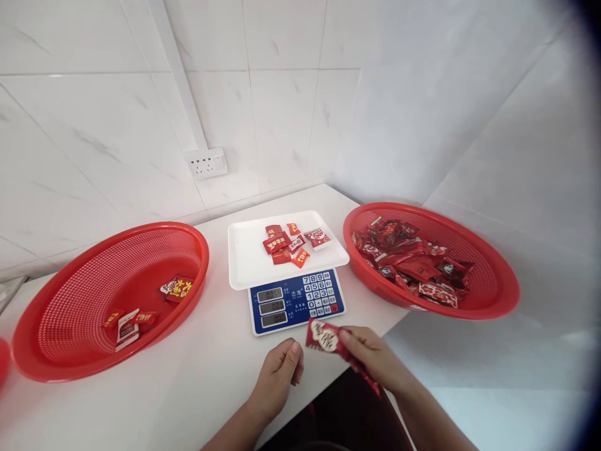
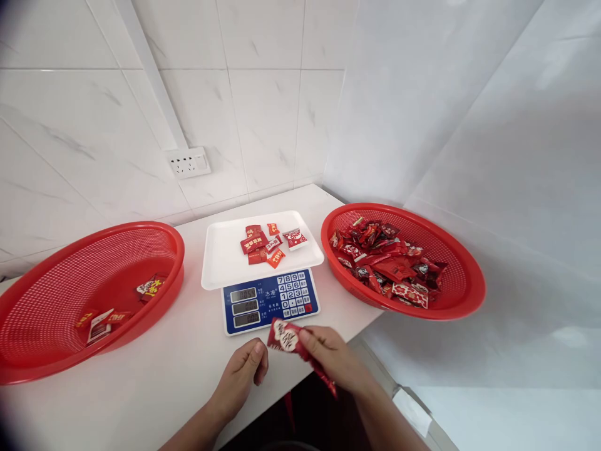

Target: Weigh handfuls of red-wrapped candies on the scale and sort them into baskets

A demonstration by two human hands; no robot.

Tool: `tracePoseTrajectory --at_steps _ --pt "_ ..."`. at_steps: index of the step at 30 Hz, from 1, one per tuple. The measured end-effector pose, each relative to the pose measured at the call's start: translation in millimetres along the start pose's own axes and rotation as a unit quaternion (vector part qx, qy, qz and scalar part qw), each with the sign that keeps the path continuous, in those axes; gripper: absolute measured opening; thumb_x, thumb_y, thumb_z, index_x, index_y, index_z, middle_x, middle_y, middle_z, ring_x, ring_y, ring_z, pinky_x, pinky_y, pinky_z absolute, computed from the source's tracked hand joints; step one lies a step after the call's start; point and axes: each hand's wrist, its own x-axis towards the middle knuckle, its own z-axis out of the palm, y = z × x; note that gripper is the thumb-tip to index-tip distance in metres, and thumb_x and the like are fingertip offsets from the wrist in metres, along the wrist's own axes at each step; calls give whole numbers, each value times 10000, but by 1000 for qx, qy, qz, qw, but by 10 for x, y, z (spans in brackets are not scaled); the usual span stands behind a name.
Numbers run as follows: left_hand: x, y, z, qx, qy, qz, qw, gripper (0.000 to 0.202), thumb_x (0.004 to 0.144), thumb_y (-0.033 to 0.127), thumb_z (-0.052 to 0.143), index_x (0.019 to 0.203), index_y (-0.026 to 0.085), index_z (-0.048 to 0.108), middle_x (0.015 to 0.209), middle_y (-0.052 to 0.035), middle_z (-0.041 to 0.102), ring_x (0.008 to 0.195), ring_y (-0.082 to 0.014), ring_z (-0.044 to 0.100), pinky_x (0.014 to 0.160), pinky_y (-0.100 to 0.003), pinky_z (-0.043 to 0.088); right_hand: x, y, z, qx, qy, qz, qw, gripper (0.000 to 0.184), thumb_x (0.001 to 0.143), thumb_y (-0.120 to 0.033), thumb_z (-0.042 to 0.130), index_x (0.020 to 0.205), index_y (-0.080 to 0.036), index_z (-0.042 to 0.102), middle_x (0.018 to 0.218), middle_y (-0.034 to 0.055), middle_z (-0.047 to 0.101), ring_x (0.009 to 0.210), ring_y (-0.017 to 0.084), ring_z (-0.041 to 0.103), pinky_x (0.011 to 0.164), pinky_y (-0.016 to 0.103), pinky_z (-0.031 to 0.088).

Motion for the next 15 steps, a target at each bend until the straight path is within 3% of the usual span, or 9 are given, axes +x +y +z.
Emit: tracePoseTrajectory --at_steps 2,4,8,11,15 --pt "-8 16 -4 5 0 -9 1000 434 859 530 363 590 194 412 520 34 422 521 -112 376 550 -237 323 -52 -155 -246 -45 97 -34 994 497 808 -619 410 564 -191 481 447 -38 389 391 87 334 378 224 235" --pt "-14 15 2 5 -6 -19 1000 423 853 531 374 604 192 428 524 35 423 523 -113 376 550 -236 327 -74 -320 -520 -124 219 -62 966 489 801 -617 420 555 -200 484 436 -31 411 398 103 383 389 230 278" --pt "-15 -17 26 -2 -27 -19 999 420 836 552 383 643 187 462 526 38 424 516 -113 376 541 -236 330 48 -599 -1011 -339 411 -59 844 446 802 -565 445 540 -206 488 476 -3 492 483 148 476 467 256 335" --pt "-1 -36 32 -4 -31 -15 999 411 833 548 394 659 184 475 527 40 424 519 -113 382 544 -236 333 235 -687 -1243 -450 437 14 779 436 826 -529 406 535 -211 469 482 11 503 478 160 458 479 270 306" --pt "16 -42 21 -2 -27 -13 1000 398 838 530 398 668 180 481 531 40 430 523 -111 383 546 -234 336 409 -644 -1364 -507 416 106 747 450 850 -521 351 537 -213 452 516 35 526 489 176 449 481 274 277"
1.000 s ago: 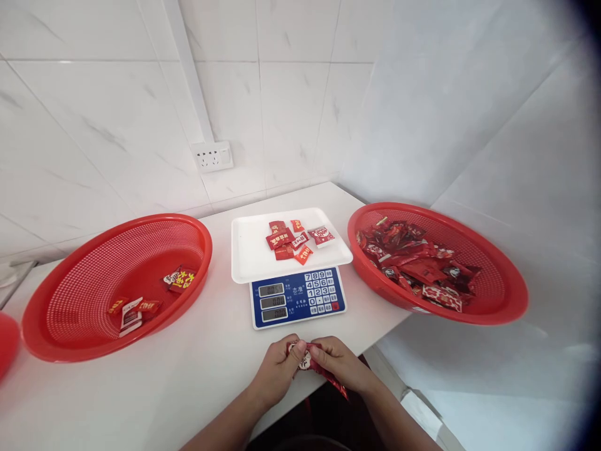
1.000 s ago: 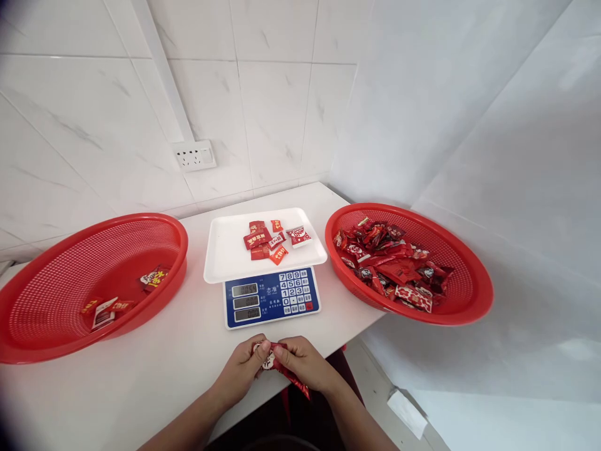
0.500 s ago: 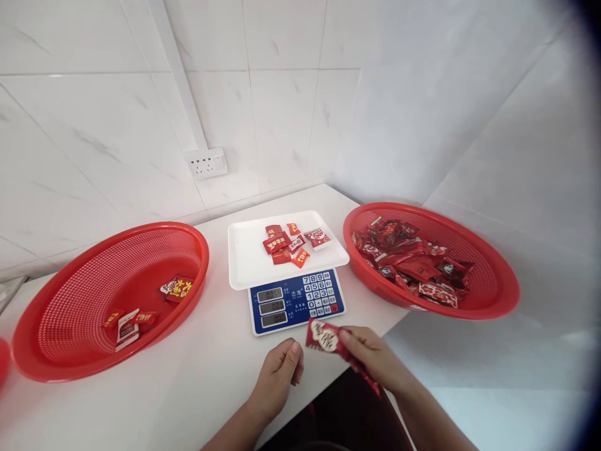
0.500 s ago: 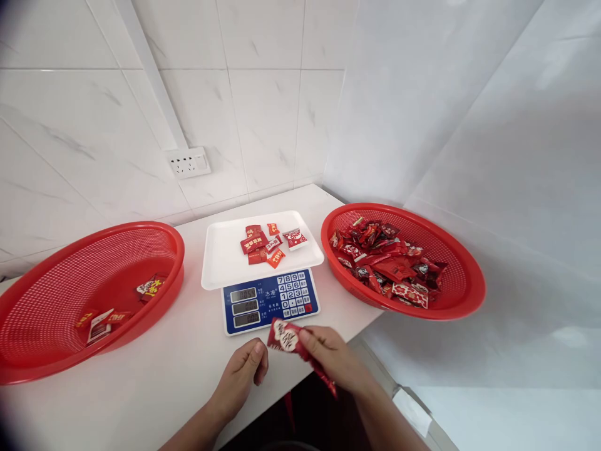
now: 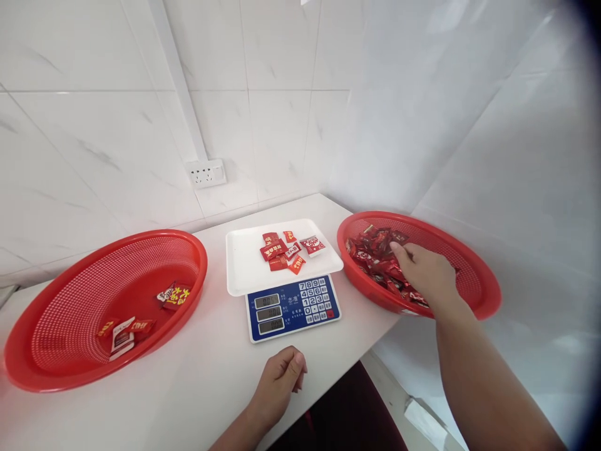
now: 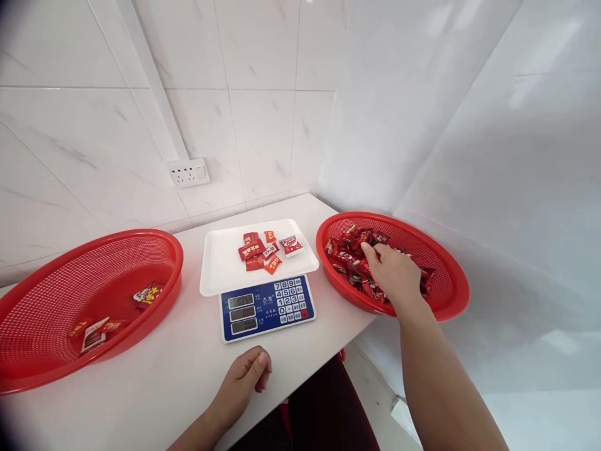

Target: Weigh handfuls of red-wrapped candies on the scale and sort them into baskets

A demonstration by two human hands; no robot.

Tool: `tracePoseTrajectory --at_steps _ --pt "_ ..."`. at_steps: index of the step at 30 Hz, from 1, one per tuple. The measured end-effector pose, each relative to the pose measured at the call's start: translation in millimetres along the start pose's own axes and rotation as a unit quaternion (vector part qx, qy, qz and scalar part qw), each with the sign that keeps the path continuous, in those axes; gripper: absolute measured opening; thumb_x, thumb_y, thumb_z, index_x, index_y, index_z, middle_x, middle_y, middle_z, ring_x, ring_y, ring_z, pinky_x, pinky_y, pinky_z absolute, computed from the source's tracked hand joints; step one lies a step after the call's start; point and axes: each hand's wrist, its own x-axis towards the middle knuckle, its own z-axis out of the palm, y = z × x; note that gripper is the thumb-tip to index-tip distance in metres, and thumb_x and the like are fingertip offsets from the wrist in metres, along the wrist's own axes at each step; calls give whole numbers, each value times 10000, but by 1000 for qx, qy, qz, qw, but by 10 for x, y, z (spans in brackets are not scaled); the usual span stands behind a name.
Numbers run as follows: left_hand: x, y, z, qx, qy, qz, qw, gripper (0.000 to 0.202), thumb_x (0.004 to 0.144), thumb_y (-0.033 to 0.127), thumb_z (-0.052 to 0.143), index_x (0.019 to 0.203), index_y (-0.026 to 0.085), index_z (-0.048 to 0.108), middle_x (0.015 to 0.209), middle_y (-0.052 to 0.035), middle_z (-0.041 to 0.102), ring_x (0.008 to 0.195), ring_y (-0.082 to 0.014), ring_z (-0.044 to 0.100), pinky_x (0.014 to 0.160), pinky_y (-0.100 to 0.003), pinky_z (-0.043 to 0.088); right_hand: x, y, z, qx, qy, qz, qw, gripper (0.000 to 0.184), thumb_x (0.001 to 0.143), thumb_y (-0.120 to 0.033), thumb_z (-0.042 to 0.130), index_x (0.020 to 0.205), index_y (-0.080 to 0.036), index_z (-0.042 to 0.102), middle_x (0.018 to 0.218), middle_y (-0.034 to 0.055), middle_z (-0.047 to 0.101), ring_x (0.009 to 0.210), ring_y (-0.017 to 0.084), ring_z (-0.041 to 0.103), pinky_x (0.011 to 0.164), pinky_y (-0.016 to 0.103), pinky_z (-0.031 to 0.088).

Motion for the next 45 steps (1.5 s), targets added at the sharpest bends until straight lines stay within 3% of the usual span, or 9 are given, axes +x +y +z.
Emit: tracePoseTrajectory --at_steps 3,6,11,18,29,33,37,41,45 --pt "4 -15 -3 -2 -1 1 1000 396 838 527 399 675 177 486 528 42 429 520 -108 382 543 -233 334 8 24 82 12 13 -5 1000 442 855 -520 341 598 -208 520 557 53 563 540 201 499 503 289 317" --pt "6 -44 7 -1 -10 1 1000 402 838 532 397 681 175 493 527 42 430 516 -107 387 539 -233 336 -75 22 138 83 111 -84 987 335 855 -446 392 811 -192 607 802 94 646 766 247 568 637 345 403" --pt "6 -81 20 11 -23 0 1000 413 827 549 409 698 170 509 536 37 438 526 -110 402 544 -233 343 -643 -143 347 266 237 -228 906 170 855 -278 465 924 -181 586 891 94 630 881 217 556 804 355 410" --pt "6 -55 7 54 16 61 997 399 835 508 427 614 176 446 552 33 428 543 -107 384 543 -227 317 -1656 -537 1099 356 -187 -308 862 280 881 -272 407 621 -205 484 588 0 543 537 128 508 501 236 375" --pt "-17 -16 -82 220 57 138 964 301 870 379 428 668 175 518 622 12 512 589 -112 452 574 -218 375 -1633 -629 1167 356 -229 -249 871 317 876 -342 419 596 -202 468 589 -7 532 560 130 495 541 240 369" --pt "-52 160 -338 326 206 211 898 212 881 306 432 742 187 539 665 -1 565 620 -122 529 590 -216 431 -1664 -610 1179 347 -224 -260 873 303 878 -336 418 620 -197 496 610 0 546 578 129 502 557 239 370" --pt "-90 417 -793 499 385 294 718 191 852 291 495 976 159 556 933 -101 626 916 -209 574 814 -321 456 -1660 -576 1174 351 -225 -274 867 309 881 -332 409 614 -200 490 612 -6 534 574 122 487 553 232 362" --pt "-239 551 -1307 695 380 173 585 458 864 390 411 1202 91 487 1168 -199 567 1188 -339 425 1027 -546 223 -1654 -544 1175 361 -228 -275 861 311 885 -332 406 612 -200 477 614 -9 525 574 119 476 550 229 354" --pt "-597 525 -1791 748 357 43 557 449 867 410 331 1181 147 515 1004 -146 671 1149 -334 479 1023 -599 166 -1650 -531 1176 376 -230 -276 854 303 883 -321 410 613 -198 475 612 -10 523 572 116 468 548 230 353"
